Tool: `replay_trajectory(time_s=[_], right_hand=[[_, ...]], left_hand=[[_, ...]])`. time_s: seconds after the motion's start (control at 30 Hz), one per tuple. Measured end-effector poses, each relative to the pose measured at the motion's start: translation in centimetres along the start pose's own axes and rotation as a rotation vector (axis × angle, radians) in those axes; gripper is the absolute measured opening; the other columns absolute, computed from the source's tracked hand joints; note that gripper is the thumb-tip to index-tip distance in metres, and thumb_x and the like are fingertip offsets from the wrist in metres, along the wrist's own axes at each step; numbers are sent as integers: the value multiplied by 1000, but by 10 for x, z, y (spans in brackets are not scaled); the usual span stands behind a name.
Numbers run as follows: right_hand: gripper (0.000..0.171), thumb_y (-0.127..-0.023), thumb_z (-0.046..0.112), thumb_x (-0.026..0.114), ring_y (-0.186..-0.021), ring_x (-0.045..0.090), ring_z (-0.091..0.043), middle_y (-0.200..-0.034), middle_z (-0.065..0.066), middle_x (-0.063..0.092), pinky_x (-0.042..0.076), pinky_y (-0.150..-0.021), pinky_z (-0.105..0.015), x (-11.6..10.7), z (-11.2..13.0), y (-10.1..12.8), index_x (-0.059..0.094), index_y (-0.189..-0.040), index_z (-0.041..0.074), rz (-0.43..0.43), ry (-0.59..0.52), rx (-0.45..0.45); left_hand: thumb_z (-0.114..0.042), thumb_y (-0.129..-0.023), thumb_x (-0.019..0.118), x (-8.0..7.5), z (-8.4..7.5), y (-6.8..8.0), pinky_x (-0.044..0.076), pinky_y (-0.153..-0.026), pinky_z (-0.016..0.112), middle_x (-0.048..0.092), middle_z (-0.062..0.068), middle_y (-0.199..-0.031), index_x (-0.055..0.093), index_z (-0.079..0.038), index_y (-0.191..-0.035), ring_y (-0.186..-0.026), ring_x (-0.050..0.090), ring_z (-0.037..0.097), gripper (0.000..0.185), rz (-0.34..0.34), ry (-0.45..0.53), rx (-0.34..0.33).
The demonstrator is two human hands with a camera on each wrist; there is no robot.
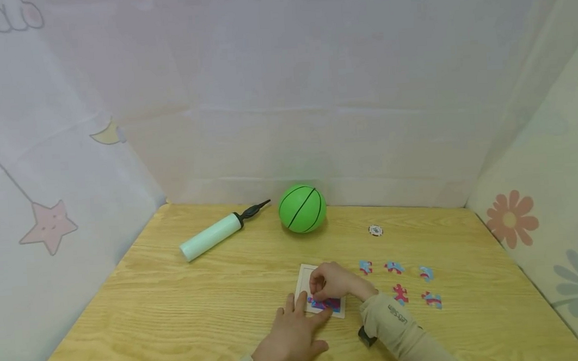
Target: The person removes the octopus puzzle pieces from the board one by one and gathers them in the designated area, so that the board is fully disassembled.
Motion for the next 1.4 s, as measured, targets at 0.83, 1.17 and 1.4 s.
replay_trajectory(time_s=[0.83, 1.17, 1.4], right_hand=[[12, -77, -6, 72, -67, 60, -9, -77, -1, 68, 50, -62, -24, 1, -4, 2, 70, -83, 6, -12, -129, 45], [11, -80, -5, 69, -67, 58, -11, -75, 0, 65, 48, -61, -25, -2, -2, 1, 69, -84, 5, -9, -210, 48], [6, -83, 0, 70, -69, 58, -10, -76, 1, 65, 48, -63, -25, -4, -1, 2, 69, -86, 5, -12, -197, 37]], left_hand=[[-58, -82, 63, -3, -1, -1, 43, -90, 63, 31, 22, -149, 45, -40, -141, -129, 35, 50, 64, -3, -35, -14], [-58, -83, 63, -5, -2, -3, 41, -92, 64, 29, 21, -151, 44, -41, -142, -131, 33, 51, 65, 37, -17, -30], [-58, -83, 63, -4, -2, -4, 40, -92, 65, 29, 22, -151, 44, -41, -142, -131, 32, 51, 65, 59, -2, -46]])
Point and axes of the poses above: each hand's wrist, its own y-axis away from the middle knuckle, its own x-axis out of the palm, z = x × y, the point moved 4 cm from there along -y, towards the middle knuckle
